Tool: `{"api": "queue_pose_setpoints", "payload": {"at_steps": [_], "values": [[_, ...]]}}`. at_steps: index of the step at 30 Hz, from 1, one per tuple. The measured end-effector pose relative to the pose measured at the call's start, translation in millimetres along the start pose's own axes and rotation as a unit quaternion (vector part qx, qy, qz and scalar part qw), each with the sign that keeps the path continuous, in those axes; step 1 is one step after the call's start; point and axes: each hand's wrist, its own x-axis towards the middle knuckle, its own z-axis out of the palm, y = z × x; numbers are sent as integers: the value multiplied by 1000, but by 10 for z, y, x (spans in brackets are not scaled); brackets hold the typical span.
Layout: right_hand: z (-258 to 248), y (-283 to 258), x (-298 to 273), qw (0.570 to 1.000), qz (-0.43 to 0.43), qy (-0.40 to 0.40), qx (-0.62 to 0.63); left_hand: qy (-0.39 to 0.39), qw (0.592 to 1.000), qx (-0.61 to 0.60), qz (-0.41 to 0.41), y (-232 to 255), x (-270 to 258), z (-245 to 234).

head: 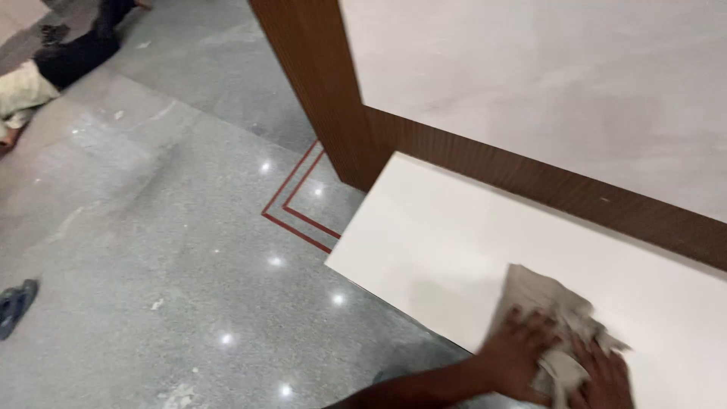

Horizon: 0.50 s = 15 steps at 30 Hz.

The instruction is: Wiping a white stone bench with a cloth in a hallway.

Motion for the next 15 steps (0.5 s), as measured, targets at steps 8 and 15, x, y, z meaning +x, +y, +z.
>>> {"api": "queue_pose_setpoints", "payload": {"at_steps": [8,15], "values": [[-1663,-615,2210,997,-24,-22,76,54,990,-38,-121,-819,549,41],[-1628,396,2402,994,-5,75,83,-17,982,65,-178,-408,1572,194]]}}
